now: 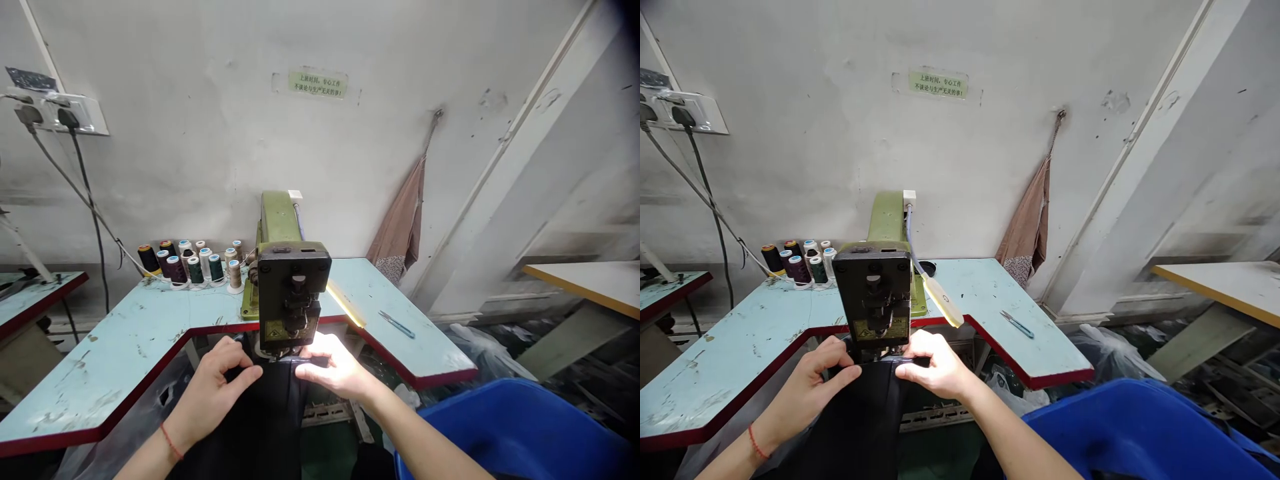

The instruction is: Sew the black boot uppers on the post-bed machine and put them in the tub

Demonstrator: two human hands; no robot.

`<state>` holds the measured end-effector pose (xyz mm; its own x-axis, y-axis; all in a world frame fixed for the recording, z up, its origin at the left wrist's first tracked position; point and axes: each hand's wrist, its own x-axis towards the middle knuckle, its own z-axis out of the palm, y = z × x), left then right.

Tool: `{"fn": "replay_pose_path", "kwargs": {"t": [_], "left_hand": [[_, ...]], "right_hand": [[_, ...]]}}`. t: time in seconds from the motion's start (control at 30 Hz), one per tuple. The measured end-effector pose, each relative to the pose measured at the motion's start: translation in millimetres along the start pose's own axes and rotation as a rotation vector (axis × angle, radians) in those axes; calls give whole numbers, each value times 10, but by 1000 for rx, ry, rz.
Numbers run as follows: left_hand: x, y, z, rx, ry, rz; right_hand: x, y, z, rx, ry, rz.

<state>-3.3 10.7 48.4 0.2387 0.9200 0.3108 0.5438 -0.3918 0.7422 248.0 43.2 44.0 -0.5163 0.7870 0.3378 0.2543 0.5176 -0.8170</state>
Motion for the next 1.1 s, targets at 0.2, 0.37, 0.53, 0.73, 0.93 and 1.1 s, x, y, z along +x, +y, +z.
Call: {"fn": "replay_pose_path", "kwargs": {"t": [0.2,0.37,0.53,0.73,0.93,1.1], "left_hand": [[35,149,126,91,55,16],[28,98,93,33,67,-26],[-23,-4,-24,7,63,-68],[-12,121,-37,214,5,-117],[70,241,110,240,-42,-40],[65,157,161,142,18,5]], "right_hand": [[-84,161,-11,104,128,56],[-59,82,73,59,151,88],[-24,-41,207,141,169,133],[-17,-105,336,140,225,106],[-26,-110,404,81,302,93],[-62,-75,443,16,337,38]]}}
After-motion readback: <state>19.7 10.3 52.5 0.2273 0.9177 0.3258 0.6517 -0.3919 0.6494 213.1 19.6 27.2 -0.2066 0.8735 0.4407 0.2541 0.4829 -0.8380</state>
